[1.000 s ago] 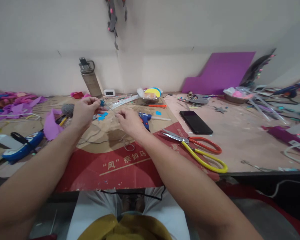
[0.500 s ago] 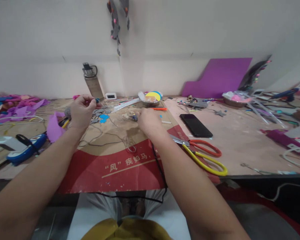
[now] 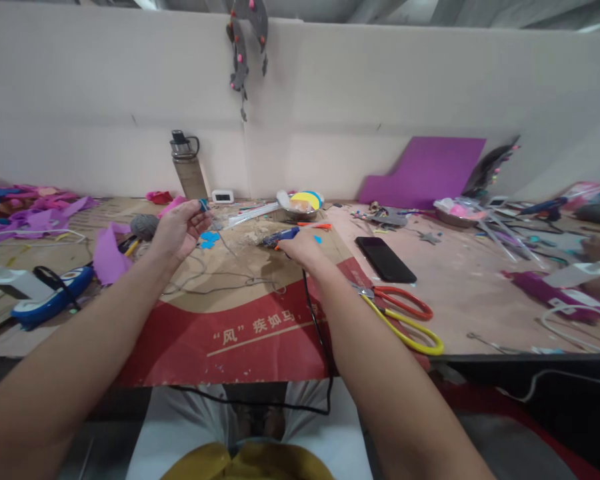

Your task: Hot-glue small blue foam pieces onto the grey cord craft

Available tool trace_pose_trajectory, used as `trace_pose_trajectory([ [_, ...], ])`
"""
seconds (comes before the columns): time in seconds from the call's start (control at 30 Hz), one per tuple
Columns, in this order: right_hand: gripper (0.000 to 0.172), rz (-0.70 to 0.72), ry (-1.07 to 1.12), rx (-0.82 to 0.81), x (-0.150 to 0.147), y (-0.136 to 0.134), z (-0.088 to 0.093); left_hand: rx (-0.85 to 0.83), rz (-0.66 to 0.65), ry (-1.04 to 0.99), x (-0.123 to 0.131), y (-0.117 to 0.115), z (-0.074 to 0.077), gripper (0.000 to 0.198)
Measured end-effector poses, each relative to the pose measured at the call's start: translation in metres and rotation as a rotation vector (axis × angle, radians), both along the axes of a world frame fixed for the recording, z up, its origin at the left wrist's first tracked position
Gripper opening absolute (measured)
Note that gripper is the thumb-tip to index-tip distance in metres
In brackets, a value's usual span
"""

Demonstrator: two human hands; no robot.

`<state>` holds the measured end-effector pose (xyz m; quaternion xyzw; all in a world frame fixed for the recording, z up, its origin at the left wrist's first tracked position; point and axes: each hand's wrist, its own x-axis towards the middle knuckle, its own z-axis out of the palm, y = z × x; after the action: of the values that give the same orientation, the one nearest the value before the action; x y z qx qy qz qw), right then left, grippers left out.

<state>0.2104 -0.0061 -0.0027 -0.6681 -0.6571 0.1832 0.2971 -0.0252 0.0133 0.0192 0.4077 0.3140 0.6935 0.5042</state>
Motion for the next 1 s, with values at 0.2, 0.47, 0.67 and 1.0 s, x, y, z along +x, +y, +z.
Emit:
trace_pose_trajectory([
  [0.2, 0.024, -0.006, 0.192, 0.179, -0.011, -0.012, 0.014, 0.103, 0.077, 0.176, 0.004, -0.002, -0.003, 0.009],
  [0.47, 0.028, 0.42, 0.529, 0.428, -0.033, -0.028, 0.015, 0.155, 0.214, 0.41, 0.008, -0.004, -0.008, 0.012],
  [0.67, 0.029, 0.478, 0.407, 0.499, -0.033, -0.029, 0.008, 0.163, 0.233, 0.384, 0.009, -0.003, -0.008, 0.012],
  [1.0, 0.036, 0.447, 0.231, 0.515, -0.034, -0.038, 0.014, 0.187, 0.244, 0.345, 0.009, -0.005, -0.008, 0.011],
])
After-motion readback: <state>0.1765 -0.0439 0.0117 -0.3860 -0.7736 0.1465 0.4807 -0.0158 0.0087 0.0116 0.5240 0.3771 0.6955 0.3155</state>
